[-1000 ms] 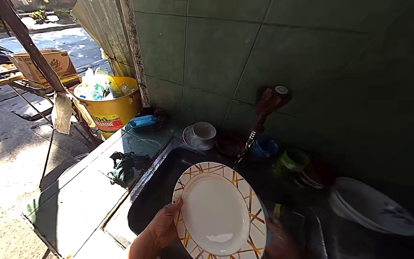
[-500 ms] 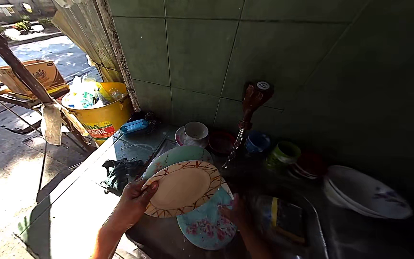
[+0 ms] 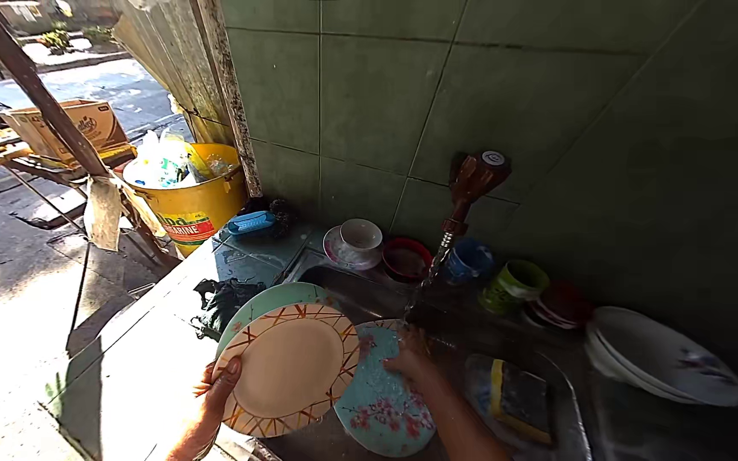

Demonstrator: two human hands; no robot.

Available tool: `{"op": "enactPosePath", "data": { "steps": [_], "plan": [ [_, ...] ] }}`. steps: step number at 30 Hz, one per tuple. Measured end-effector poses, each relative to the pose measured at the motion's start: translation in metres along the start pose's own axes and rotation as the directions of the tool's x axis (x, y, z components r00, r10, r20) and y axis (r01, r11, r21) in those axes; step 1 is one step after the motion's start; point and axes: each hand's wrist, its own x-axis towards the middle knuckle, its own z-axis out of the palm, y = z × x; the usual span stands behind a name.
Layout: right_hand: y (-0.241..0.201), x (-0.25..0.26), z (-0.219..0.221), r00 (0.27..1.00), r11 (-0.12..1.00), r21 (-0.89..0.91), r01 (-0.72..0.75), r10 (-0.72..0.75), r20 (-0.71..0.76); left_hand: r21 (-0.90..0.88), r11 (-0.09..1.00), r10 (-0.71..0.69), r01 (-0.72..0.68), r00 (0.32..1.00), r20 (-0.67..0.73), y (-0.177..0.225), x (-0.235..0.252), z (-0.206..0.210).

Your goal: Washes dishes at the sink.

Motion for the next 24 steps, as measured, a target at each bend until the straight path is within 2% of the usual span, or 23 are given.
{"op": "enactPosePath", "data": {
  "steps": [2, 4, 8, 11, 14, 16, 17, 18, 20, 22, 24],
  "plan": [
    [-0.008, 0.0, 0.003, 0.996, 0.995, -0.046, -0.085, 0.085, 0.015, -0.037, 0.999, -0.008, 0.009, 0.999, 0.034, -0.002, -0.002, 0.001],
    [-0.01, -0.002, 0.003, 0.989, 0.991, -0.016, -0.134, 0.134, 0.056, -0.051, 0.998, -0.018, 0.02, 0.999, 0.043, 0.0, -0.005, 0.002],
    [-0.012, -0.006, -0.023, 0.989, 0.972, 0.192, -0.138, 0.123, 0.088, -0.049, 0.998, -0.027, 0.028, 1.0, 0.015, 0.003, -0.008, -0.003],
    [-0.022, -0.032, -0.066, 0.998, 0.95, 0.307, 0.046, -0.032, -0.051, -0.053, 0.999, -0.01, 0.011, 1.0, 0.016, 0.0, -0.007, -0.008],
    [-0.035, -0.063, -0.099, 0.931, 0.914, 0.254, 0.317, -0.25, -0.265, -0.062, 0.998, -0.003, 0.004, 1.0, 0.021, -0.004, -0.005, -0.011],
    [-0.035, -0.08, -0.107, 0.848, 0.897, 0.16, 0.413, -0.314, -0.427, -0.053, 0.999, 0.002, -0.001, 1.0, 0.017, -0.004, -0.006, -0.009],
    [-0.029, -0.084, -0.106, 0.759, 0.87, 0.115, 0.479, -0.345, -0.552, -0.044, 0.999, 0.002, -0.002, 1.0, 0.009, -0.004, -0.006, -0.007],
    [-0.02, -0.083, -0.103, 0.623, 0.833, 0.048, 0.551, -0.372, -0.688, -0.038, 0.999, -0.001, 0.001, 1.0, 0.0, -0.003, -0.006, -0.005],
    [0.002, -0.085, -0.102, 0.406, 0.793, -0.043, 0.608, -0.357, -0.841, -0.037, 0.999, -0.026, 0.026, 1.0, -0.014, 0.001, -0.008, -0.002],
    [0.023, -0.094, -0.107, 0.297, 0.795, -0.066, 0.603, -0.301, -0.906, -0.046, 0.998, -0.039, 0.039, 0.999, -0.018, 0.002, -0.008, 0.001],
    [0.041, -0.107, -0.112, 0.247, 0.81, -0.058, 0.584, -0.245, -0.938, -0.049, 0.998, -0.035, 0.034, 0.999, -0.014, 0.0, -0.007, 0.003]
  ]
}}
